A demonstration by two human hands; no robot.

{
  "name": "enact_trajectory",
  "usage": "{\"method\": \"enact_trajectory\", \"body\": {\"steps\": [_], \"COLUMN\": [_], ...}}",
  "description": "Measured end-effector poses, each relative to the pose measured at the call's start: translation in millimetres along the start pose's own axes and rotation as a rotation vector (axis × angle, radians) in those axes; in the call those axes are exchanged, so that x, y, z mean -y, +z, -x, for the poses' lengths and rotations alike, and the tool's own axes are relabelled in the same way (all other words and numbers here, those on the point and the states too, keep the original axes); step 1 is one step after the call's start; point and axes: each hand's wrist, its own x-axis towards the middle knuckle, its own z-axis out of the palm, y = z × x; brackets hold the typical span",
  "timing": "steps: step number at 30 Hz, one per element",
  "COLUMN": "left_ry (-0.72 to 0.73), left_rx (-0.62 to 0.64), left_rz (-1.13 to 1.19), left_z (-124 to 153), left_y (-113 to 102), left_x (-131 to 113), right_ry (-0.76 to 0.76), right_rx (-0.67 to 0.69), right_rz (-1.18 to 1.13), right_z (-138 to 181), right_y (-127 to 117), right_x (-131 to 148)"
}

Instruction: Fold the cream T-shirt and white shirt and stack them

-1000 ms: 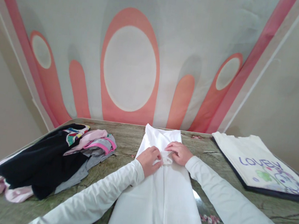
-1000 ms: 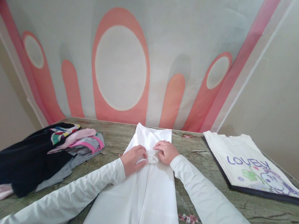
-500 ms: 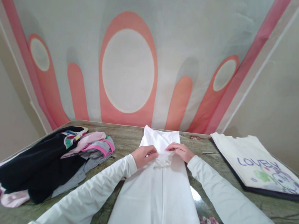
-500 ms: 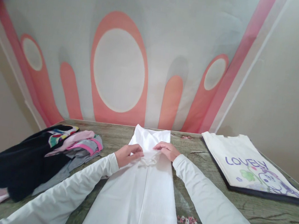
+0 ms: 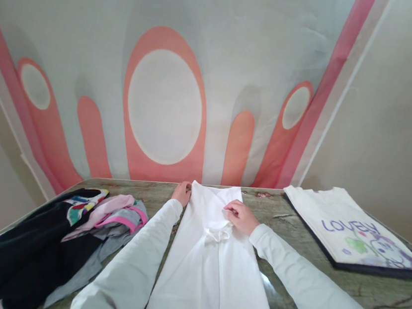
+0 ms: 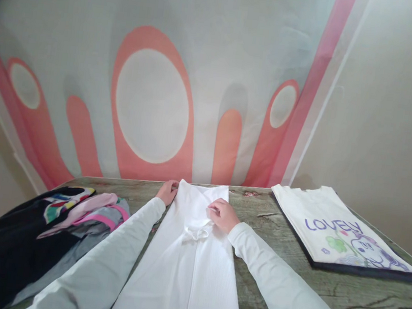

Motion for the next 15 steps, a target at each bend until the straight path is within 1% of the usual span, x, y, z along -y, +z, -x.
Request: {"method": "enact_trajectory", "body": {"steps": [3, 8, 11, 15], "left_ry": [0.072, 0.213, 0.245, 0.258], "left_rx": [0.012, 0.154, 0.231, 0.305], "left_rz": [-0.057, -0.178, -0.248, -0.329], "left_z": [-19, -45, -59, -75], "left_y": [-3, -22, -28, -28], "left_x": [-3, -3, -5, -9], "right_ry": [-0.039, -0.058, -0.064, -0.081], "right_rx": [0.018, 0.045, 0.052, 0.047], "right_rz": [0.042, 0.053, 0.063, 0.074], "right_z": [0, -1, -1, -1], "right_y": [0, -2, -2, -1], "right_x": [-1, 0, 0, -1]}}
